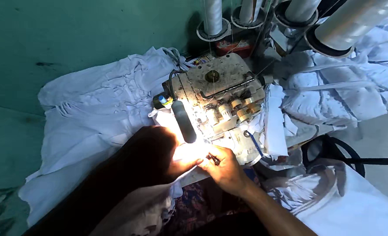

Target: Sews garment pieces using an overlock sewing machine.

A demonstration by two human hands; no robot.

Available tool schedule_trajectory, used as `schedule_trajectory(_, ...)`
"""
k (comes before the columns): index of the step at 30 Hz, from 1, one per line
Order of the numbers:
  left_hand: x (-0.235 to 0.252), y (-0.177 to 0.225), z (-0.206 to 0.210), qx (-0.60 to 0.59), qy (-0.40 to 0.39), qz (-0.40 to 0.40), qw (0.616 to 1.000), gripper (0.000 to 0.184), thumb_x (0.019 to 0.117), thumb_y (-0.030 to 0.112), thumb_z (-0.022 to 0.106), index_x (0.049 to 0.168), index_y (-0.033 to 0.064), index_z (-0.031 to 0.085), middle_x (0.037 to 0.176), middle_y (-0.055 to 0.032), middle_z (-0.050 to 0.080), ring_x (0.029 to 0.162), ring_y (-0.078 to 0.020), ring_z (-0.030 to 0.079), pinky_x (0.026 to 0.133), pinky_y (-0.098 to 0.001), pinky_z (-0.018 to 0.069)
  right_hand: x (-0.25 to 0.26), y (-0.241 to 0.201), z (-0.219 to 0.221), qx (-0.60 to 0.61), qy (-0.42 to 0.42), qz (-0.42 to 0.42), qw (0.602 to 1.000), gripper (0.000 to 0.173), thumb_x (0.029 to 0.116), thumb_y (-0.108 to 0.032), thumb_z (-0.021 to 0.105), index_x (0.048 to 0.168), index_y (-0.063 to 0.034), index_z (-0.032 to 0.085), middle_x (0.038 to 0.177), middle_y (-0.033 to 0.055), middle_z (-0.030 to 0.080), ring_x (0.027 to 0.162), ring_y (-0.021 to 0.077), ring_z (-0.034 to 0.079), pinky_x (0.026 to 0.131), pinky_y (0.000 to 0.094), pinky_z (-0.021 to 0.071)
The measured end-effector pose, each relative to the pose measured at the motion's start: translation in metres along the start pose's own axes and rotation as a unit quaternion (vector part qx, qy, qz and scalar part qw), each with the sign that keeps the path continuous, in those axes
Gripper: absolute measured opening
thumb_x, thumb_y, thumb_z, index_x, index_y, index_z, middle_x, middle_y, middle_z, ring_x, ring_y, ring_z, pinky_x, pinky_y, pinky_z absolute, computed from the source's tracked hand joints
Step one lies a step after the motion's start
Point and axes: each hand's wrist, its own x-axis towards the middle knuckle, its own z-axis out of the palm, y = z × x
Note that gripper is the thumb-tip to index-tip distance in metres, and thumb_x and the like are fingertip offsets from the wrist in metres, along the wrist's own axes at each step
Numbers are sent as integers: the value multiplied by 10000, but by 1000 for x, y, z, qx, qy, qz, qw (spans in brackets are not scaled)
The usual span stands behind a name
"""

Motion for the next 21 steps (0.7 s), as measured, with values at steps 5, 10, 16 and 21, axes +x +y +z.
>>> schedule_trajectory(5, -16, -13, 32, 67, -4, -30, 997, 715, 822, 844, 478, 607, 165, 541, 549, -4, 508, 508, -182, 567, 438, -393, 412, -15, -5, -2, -65, -5, -6, 998, 311, 1007, -326, 635, 799, -96, 662, 741, -25, 573, 651, 28, 531, 583, 208, 460)
schedule_trajectory(10, -28, -17, 33, 77, -19, -45, 996, 719, 842, 844, 459, 613, 169, 556, 621, -11, 546, 558, -191, 587, 458, -400, 431, -22, 8, 3, -51, 20, -28, 998, 288, 1012, -292, 648, 818, -81, 676, 766, -12, 601, 683, 39, 559, 611, 204, 481)
schedule_trajectory(16, -25, -47, 12, 30, -32, -83, 996, 567, 807, 698, 632, 1055, 205, 764, 832, 16, 671, 678, -184, 653, 546, -461, 527, 6, 7, 15, -18, 78, 3, 997, 178, 962, -177, 663, 833, -55, 680, 755, -8, 614, 674, 23, 563, 627, 185, 487)
schedule_trajectory(21, -37, -99, -39, 103, -74, -165, 978, 551, 851, 761, 574, 902, 233, 724, 733, -22, 669, 684, -274, 682, 560, -569, 531, 19, 7, 13, -35, 62, 14, 997, 197, 969, -205, 650, 828, -73, 688, 738, -13, 620, 660, 32, 579, 618, 211, 501)
